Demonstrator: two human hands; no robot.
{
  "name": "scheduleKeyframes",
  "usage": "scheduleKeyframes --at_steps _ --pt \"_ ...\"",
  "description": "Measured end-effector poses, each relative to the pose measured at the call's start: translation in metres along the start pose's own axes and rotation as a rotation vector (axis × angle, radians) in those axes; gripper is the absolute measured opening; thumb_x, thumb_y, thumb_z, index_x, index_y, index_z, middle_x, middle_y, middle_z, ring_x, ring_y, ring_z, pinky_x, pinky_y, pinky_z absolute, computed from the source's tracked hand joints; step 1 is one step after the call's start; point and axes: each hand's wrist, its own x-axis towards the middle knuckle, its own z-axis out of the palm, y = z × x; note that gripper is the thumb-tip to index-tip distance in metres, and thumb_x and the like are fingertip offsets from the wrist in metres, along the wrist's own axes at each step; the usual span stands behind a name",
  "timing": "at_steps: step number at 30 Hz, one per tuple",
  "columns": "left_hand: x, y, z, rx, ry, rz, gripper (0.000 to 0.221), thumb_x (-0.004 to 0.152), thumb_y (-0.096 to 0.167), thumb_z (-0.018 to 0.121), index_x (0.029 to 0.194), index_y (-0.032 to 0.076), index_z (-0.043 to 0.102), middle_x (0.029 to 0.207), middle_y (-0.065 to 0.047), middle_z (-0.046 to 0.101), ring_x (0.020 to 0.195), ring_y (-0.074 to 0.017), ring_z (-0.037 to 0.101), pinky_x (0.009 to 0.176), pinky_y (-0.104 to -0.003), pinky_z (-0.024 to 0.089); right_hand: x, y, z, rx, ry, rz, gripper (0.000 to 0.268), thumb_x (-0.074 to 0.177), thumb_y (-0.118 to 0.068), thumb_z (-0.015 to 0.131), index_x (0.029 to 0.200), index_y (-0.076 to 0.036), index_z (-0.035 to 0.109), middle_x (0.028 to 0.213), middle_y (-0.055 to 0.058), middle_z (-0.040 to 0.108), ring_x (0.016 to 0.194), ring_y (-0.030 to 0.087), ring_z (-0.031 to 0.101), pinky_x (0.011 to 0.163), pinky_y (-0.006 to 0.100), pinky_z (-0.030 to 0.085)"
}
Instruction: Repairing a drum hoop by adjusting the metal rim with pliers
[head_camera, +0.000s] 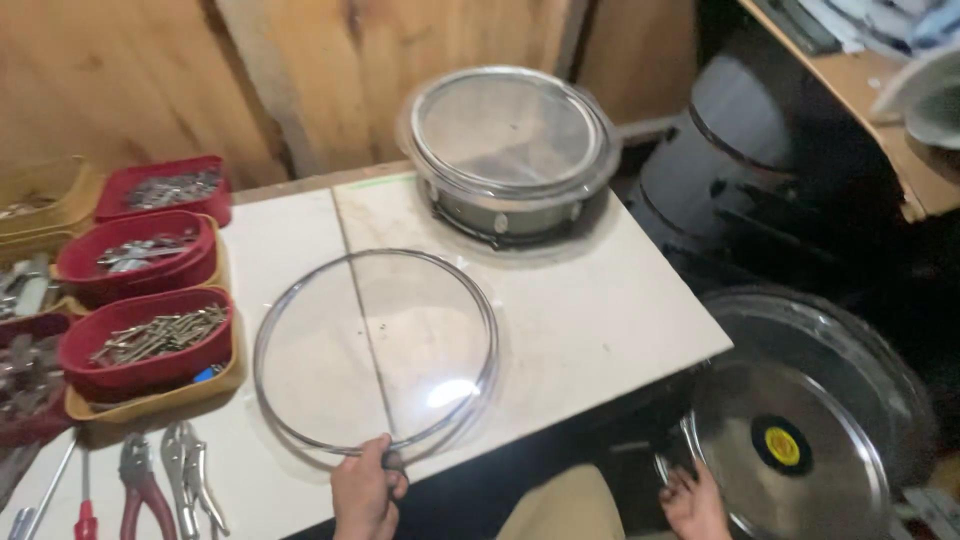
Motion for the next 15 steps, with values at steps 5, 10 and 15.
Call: scheduleKeyframes --at_steps 5,10,15 --pt "-0.005 0.006 0.003 0.021 0.036 -0.063 0.026 0.09 0.008 0.066 0.071 -0.005 0.055 0.055 -0.019 0.046 0.037 -0.0204 0.032 0.033 -0.036 0.019 -0.031 -0.029 0.04 0.152 0.442 0.195 0.075 0.097 -0.082 0.06 0.12 -0.011 0.062 0.091 0.011 0.064 0.07 0.021 0.062 0.061 0.031 0.052" --pt "-0.01 0.011 0.004 0.03 0.048 -0.087 0.028 0.09 0.007 0.068 0.072 -0.011 0.057 0.056 -0.022 0.048 0.038 -0.0216 0.034 0.031 -0.035 0.021 -0.03 -0.021 0.052 -0.736 0.519 -0.291 0.064 0.094 -0.064 0.071 0.087 0.0 0.074 0.075 0.014 0.074 0.066 0.023 0.071 0.062 0.033 0.053" --pt "-0.005 0.008 0.001 0.096 0.052 -0.043 0.031 0.089 0.01 0.068 0.07 -0.011 0.056 0.055 -0.023 0.047 0.037 -0.0216 0.032 0.03 -0.036 0.02 0.003 -0.004 0.007 -1.281 0.641 -0.612 0.065 0.09 -0.058 0.076 0.069 0.004 0.075 0.063 0.012 0.072 0.058 0.023 0.069 0.057 0.035 0.05"
